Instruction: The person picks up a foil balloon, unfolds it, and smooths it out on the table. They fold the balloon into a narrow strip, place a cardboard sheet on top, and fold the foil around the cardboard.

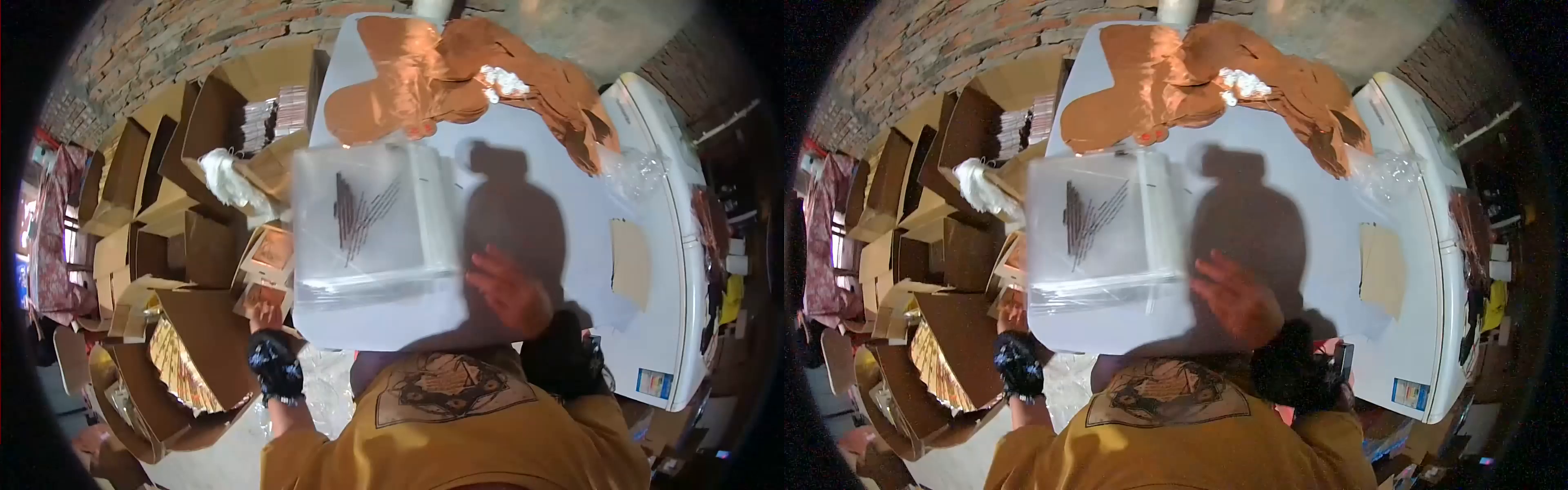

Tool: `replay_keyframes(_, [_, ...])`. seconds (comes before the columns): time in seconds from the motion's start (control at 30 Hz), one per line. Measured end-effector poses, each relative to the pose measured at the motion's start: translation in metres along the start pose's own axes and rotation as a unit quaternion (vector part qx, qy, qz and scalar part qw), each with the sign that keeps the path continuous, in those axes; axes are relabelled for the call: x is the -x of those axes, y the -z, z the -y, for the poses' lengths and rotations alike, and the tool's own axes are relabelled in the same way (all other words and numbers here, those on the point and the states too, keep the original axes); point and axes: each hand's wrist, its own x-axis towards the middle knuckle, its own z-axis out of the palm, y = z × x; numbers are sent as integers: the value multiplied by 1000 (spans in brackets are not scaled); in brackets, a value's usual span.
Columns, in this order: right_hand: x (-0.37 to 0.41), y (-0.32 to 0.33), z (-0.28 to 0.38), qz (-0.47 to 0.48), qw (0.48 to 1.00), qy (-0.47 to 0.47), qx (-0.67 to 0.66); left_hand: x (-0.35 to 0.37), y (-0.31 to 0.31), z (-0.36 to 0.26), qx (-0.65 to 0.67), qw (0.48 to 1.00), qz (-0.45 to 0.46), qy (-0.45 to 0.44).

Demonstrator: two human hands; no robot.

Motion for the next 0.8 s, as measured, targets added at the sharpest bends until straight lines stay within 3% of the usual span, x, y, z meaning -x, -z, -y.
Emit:
replay_keyframes(0.03, [-10,-1,-6,-18,1000,-12,-6,-11,-8,-15,-9,1000,8,-1])
replay_keyframes(0.07, [-21,-2,-15,-35,999,-23,-14,6,-57,-48,-57,993,-97,-37])
replay_keyframes(0.1, [-16,45,-48,-4,999,-31,19,26,-95,15,-57,975,-212,-39])
replay_keyframes(0.13, [-33,39,-68,-21,999,-36,14,8,-89,-17,-54,990,-90,-96])
replay_keyframes(0.17, [-52,31,-86,-38,998,-42,6,29,-142,-46,-106,977,-55,-175])
replay_keyframes(0.2, [-75,22,-103,-39,998,-43,-24,48,-200,-71,-173,949,-142,-221])
replay_keyframes(0.23, [-100,19,-123,-33,997,-44,-45,59,-243,-79,-216,933,-131,-255])
replay_keyframes(0.3, [-150,-4,-163,-114,993,33,-17,67,-309,-90,-288,902,-89,-308])
replay_keyframes(0.43, [-210,25,-193,-132,987,-39,87,91,-404,-67,-386,852,67,-346])
replay_keyframes(0.47, [-216,37,-198,-129,984,-62,111,96,-414,-65,-410,838,87,-349])
replay_keyframes(0.57, [-223,68,-264,-150,965,-214,2,96,-447,-70,-513,770,118,-361])
replay_keyframes(0.6, [-219,78,-283,-161,958,-230,60,89,-465,-73,-547,758,118,-335])
replay_keyframes(0.63, [-216,87,-301,-164,948,-269,42,77,-487,-75,-582,743,119,-309])
replay_keyframes(0.67, [-215,96,-320,-168,936,-307,23,55,-508,-71,-630,668,167,-358])
replay_keyframes(0.7, [-215,101,-336,-182,921,-342,-28,43,-540,-65,-665,637,191,-338])
replay_keyframes(0.73, [-215,105,-352,-200,901,-376,-77,21,-564,-53,-672,642,204,-307])
replay_keyframes(0.77, [-216,105,-367,-226,872,-403,-158,-12,-582,-34,-652,625,245,-352])
replay_keyframes(0.8, [-217,105,-384,-249,837,-426,-238,-32,-608,-21,-707,590,243,-305])
